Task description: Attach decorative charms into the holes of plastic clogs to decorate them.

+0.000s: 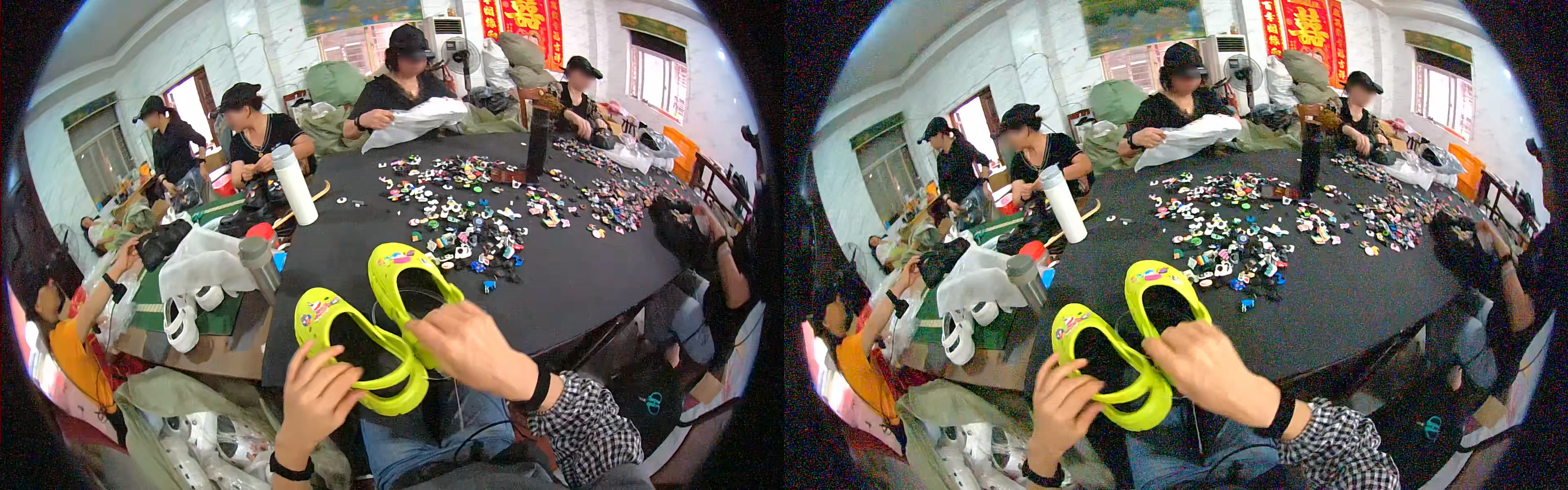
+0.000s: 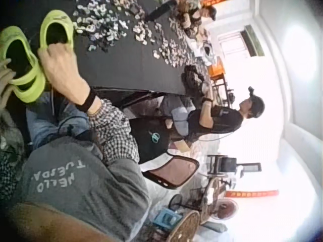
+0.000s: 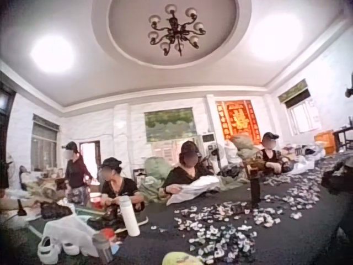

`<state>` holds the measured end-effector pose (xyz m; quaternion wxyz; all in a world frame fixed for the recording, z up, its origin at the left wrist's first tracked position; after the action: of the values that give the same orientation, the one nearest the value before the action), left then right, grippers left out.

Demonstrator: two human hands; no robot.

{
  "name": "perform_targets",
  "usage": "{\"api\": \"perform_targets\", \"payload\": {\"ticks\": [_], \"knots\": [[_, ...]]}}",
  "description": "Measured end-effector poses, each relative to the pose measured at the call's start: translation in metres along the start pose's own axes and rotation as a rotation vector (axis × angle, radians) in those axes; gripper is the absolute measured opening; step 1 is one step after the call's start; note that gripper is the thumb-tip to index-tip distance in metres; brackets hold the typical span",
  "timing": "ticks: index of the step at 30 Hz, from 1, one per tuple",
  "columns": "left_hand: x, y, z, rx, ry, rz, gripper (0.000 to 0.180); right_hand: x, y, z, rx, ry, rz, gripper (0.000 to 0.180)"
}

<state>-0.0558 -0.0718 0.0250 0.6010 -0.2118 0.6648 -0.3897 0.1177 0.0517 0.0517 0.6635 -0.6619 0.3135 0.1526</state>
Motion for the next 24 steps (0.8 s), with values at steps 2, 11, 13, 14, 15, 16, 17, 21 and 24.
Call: {"api": "perform_targets", "payload": {"ticks": [2,11,13,14,15,16,17,21,24], "knots": [[0.002,-0.011,-0.006,-0.048,-0.025,0.044,0.026,0.009,0.008,-0.010,-0.008,-0.008,0.043,0.019],[0.031,-0.006,0.007,-0.072,-0.177,-0.072,0.039,0.035,-0.001,-0.047,-0.186,-0.137,-0.138,0.039],[0.041,-0.006,0.012,0.021,-0.305,-0.031,0.041,0.036,-0.012,-0.050,-0.291,-0.156,-0.199,0.036],[0.043,-0.004,0.015,0.002,-0.315,-0.027,0.046,0.035,-0.019,-0.050,-0.382,-0.159,-0.262,0.033],[0.044,-0.001,0.020,-0.043,-0.285,-0.015,0.054,0.034,-0.034,-0.048,-0.450,-0.125,-0.274,0.031],[0.045,0.002,0.025,-0.058,-0.266,-0.060,0.068,0.034,-0.046,-0.044,-0.524,-0.097,-0.290,0.029],[0.048,0.009,0.030,-0.087,-0.280,-0.021,0.083,0.035,-0.050,-0.037,-0.564,-0.031,-0.210,0.017],[0.051,0.014,0.040,0.036,-0.327,0.155,0.076,0.026,-0.057,-0.003,-0.484,0.309,0.083,0.014],[0.047,0.015,0.037,0.167,-0.363,0.163,0.071,0.017,-0.039,0.023,-0.490,0.344,0.087,0.044]]}}
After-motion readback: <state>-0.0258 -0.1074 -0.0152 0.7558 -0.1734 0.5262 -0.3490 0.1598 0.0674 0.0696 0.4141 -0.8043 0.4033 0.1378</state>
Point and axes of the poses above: each hand's wrist, its own x-axis away from the middle knuckle, its own y-axis out of the palm, z = x × y, the point moved 4 cm from there along -x, towards the middle knuckle, and after that the axes turned 4 degrees about -x, right-handed, at the moved point
